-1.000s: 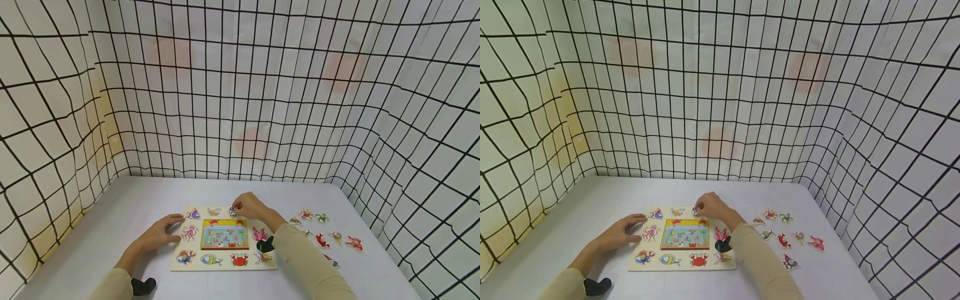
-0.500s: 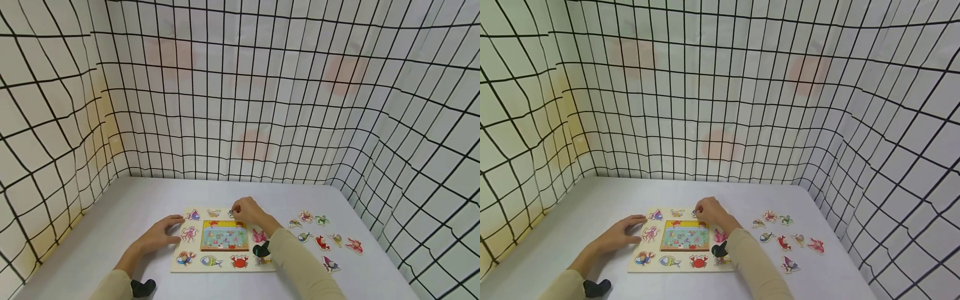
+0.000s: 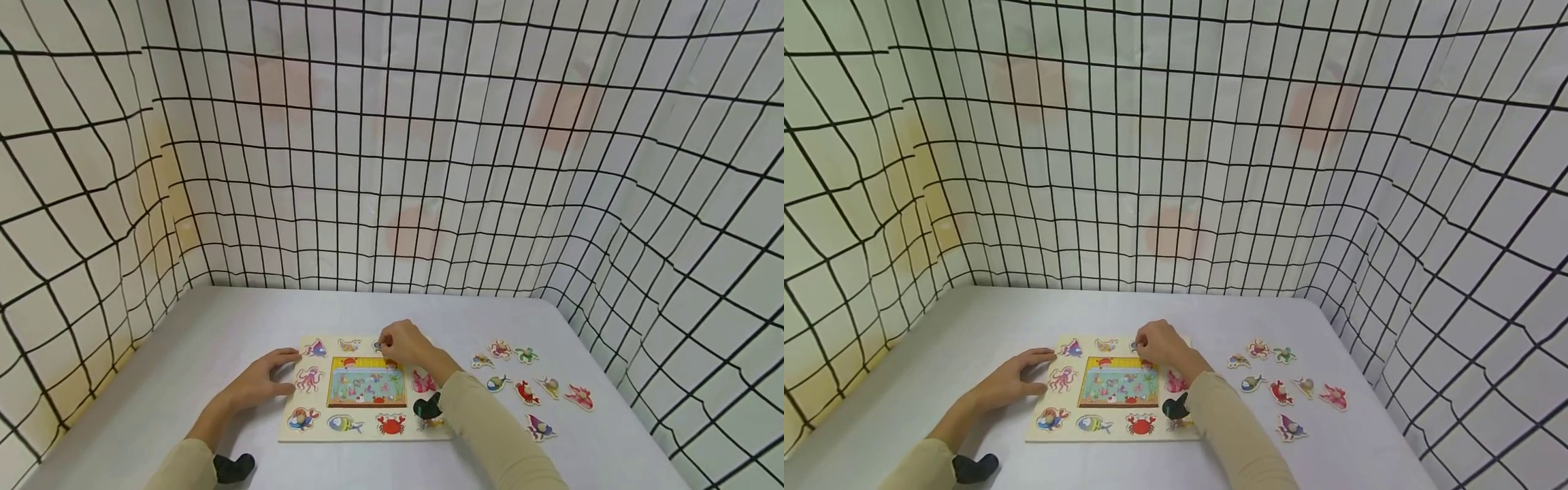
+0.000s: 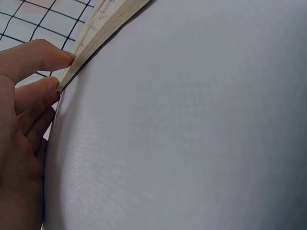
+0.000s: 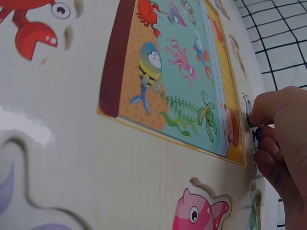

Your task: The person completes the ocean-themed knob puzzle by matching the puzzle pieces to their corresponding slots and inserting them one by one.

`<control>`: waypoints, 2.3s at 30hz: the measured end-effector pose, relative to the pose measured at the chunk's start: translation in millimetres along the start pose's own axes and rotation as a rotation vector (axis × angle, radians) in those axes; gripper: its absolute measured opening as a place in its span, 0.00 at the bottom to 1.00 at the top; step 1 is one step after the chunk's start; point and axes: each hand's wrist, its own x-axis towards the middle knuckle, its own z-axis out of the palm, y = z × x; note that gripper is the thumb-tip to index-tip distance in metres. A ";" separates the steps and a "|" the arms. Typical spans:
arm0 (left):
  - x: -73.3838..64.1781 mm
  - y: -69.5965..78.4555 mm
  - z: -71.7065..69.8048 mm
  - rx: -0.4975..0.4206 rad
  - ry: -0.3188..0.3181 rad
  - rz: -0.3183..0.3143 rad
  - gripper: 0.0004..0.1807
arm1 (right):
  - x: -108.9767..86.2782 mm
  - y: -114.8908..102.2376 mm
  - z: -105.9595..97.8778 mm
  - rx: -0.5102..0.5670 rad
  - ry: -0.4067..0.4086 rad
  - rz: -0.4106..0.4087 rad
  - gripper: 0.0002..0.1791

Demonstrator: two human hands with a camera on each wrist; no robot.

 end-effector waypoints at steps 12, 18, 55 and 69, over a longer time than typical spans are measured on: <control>0.5 1.7 1.4 0.012 0.004 -0.036 0.39 | 3.9 0.8 -4.9 -0.035 -0.075 0.018 0.12; -0.7 2.3 3.4 0.010 0.005 -0.047 0.39 | -0.1 -1.1 -10.8 -0.032 -0.083 -0.012 0.12; -8.1 -6.5 -0.9 0.034 0.033 -0.036 0.38 | -55.3 51.5 -73.4 -0.015 0.003 -0.009 0.11; -4.2 -4.0 -0.2 0.015 0.024 -0.026 0.38 | -88.2 86.2 -97.4 -0.021 0.015 0.004 0.11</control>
